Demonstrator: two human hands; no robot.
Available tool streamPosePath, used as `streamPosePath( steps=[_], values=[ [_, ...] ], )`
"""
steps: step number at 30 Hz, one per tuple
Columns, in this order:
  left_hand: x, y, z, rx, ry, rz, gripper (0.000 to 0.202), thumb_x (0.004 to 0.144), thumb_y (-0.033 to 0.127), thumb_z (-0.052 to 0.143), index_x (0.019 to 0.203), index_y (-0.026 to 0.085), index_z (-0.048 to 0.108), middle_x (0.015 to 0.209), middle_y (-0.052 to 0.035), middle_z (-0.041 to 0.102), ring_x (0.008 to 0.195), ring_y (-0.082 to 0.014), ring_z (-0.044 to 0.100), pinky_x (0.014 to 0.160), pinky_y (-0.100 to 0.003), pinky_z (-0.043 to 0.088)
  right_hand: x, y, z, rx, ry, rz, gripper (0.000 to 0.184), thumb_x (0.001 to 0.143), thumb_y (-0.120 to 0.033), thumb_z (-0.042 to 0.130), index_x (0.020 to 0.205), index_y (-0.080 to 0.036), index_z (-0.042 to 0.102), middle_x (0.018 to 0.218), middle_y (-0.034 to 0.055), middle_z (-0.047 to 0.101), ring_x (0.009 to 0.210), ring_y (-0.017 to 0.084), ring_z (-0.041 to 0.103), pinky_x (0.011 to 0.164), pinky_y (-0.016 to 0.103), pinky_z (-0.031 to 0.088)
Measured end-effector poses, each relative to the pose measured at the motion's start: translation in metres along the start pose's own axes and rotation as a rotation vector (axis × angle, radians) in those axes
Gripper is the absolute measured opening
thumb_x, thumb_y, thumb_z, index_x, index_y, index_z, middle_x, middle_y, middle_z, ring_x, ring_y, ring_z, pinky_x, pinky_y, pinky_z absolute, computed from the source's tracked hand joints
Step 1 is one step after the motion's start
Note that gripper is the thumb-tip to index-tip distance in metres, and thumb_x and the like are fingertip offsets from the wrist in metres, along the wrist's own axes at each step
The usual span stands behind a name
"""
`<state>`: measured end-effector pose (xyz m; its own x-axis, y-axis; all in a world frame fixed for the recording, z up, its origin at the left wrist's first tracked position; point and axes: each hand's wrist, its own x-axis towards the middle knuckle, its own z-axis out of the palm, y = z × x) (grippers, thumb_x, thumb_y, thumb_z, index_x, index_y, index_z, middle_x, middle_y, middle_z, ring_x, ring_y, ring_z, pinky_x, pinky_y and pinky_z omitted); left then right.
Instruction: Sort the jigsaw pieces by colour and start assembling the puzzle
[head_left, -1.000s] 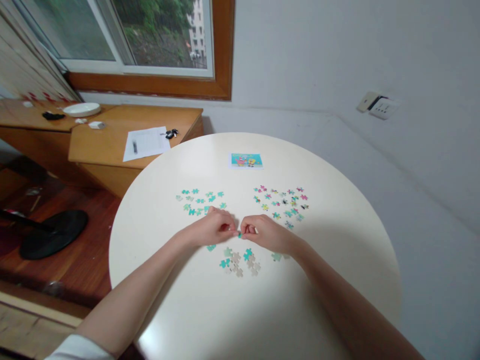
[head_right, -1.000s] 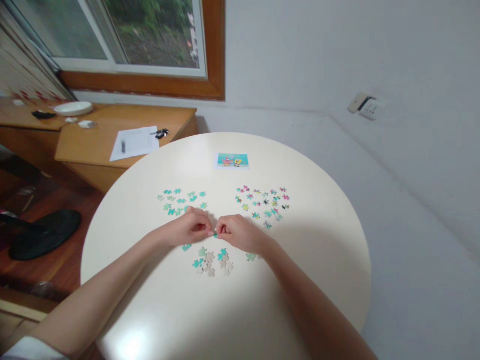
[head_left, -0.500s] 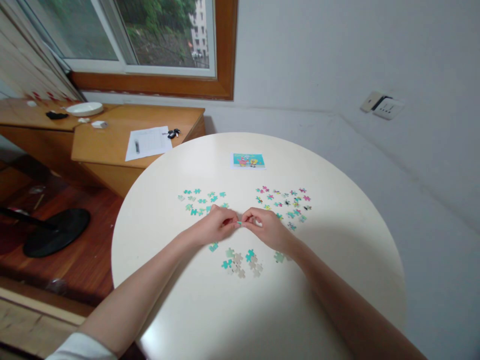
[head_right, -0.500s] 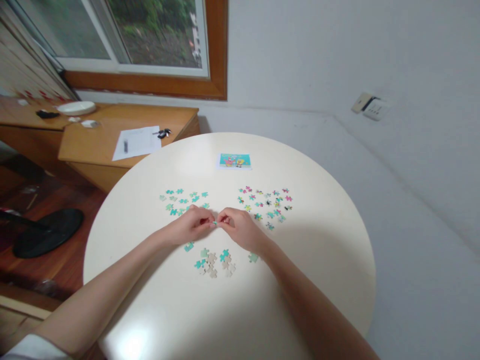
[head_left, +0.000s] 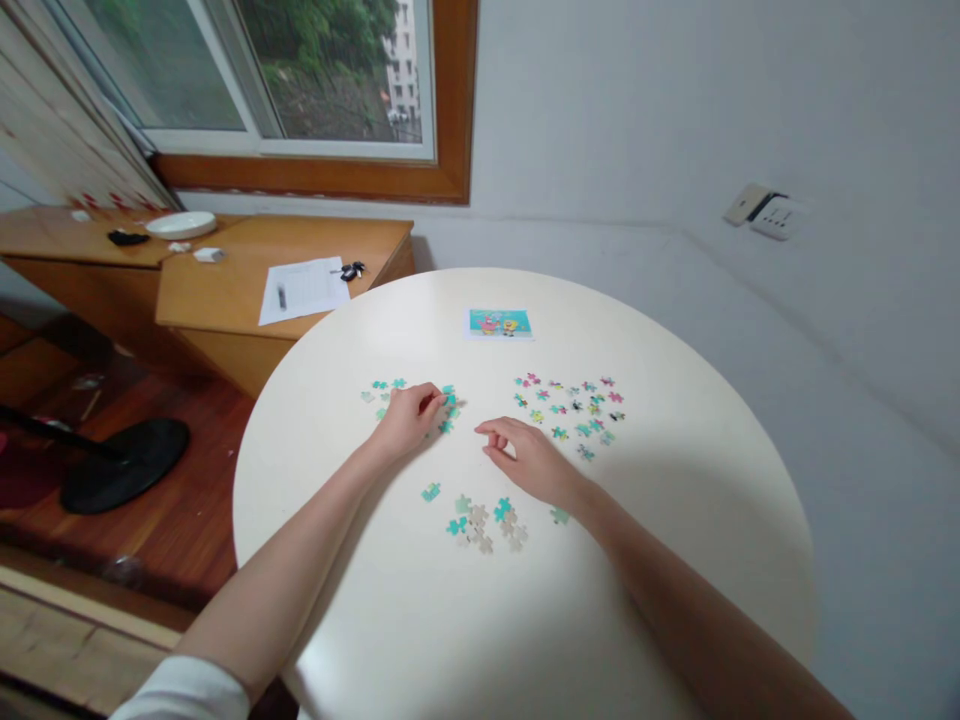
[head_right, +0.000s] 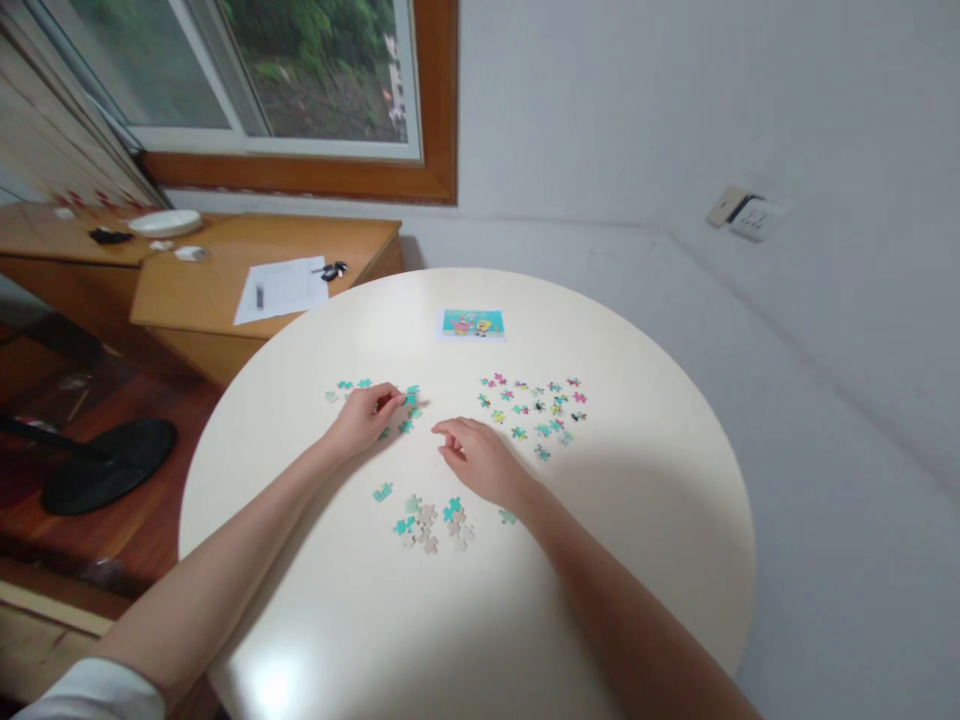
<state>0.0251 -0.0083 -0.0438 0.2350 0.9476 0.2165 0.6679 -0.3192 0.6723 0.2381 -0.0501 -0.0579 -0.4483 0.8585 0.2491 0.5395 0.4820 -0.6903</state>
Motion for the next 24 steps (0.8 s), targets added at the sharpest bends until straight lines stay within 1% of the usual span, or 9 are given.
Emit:
streamPosePath(
  steps=[2,4,10,14,19,24],
  values=[
    [0.002,-0.002,-0.002,0.034,-0.008,-0.019,0.026,0.086,0.033,0.041,0.068,0.018,0.054,0.057,0.0012,0.052,0.054,-0.0119,0.042,0.061,-0.026,0.034,0.0,0.0,0.0,-0.013,-0.012,0.009,0.026,0.082,-0.011,0.053,0.105,-0.018,0.063,0.082,0.0026,0.063,0.073,0.013,0.057,0.075,0.028,0.046],
    [0.006,-0.004,-0.003,0.089,-0.039,-0.03,0.026,0.086,0.033,0.039,0.07,0.018,0.055,0.057,0.0011,0.053,0.055,-0.0121,0.043,0.06,-0.026,0.034,0.0,-0.001,-0.001,-0.017,-0.015,0.02,0.026,0.083,-0.011,0.052,0.106,-0.018,0.063,0.082,0.0025,0.063,0.072,0.012,0.056,0.073,0.027,0.046],
    [0.025,-0.008,-0.016,0.167,-0.173,-0.001,0.024,0.082,0.031,0.044,0.067,0.017,0.056,0.054,0.0018,0.051,0.053,-0.0115,0.041,0.058,-0.025,0.032,0.001,-0.002,-0.002,-0.029,-0.016,0.012,0.026,0.083,-0.011,0.051,0.105,-0.018,0.063,0.08,0.0022,0.063,0.07,0.012,0.056,0.072,0.026,0.046],
    [0.038,-0.005,-0.023,0.213,-0.268,0.028,0.024,0.081,0.031,0.045,0.065,0.017,0.058,0.053,0.0017,0.051,0.053,-0.0113,0.042,0.056,-0.024,0.031,0.001,-0.001,-0.002,-0.032,-0.018,0.017,0.027,0.082,-0.011,0.051,0.105,-0.018,0.063,0.08,0.0025,0.064,0.07,0.012,0.056,0.072,0.027,0.046],
    [0.051,-0.001,-0.016,0.29,-0.358,0.029,0.025,0.078,0.031,0.049,0.06,0.016,0.058,0.055,0.0004,0.054,0.053,-0.0109,0.042,0.056,-0.025,0.032,0.001,-0.003,-0.002,-0.035,-0.013,0.023,0.027,0.082,-0.011,0.05,0.105,-0.018,0.064,0.079,0.0025,0.064,0.07,0.013,0.056,0.072,0.027,0.046],
    [0.059,0.002,-0.01,0.362,-0.411,0.019,0.022,0.078,0.029,0.05,0.068,0.016,0.065,0.065,-0.0034,0.065,0.058,-0.0136,0.05,0.061,-0.027,0.036,0.001,-0.001,-0.002,-0.03,-0.021,0.026,0.026,0.082,-0.011,0.05,0.104,-0.016,0.064,0.08,0.0037,0.064,0.071,0.013,0.057,0.074,0.028,0.046]
  ],
)
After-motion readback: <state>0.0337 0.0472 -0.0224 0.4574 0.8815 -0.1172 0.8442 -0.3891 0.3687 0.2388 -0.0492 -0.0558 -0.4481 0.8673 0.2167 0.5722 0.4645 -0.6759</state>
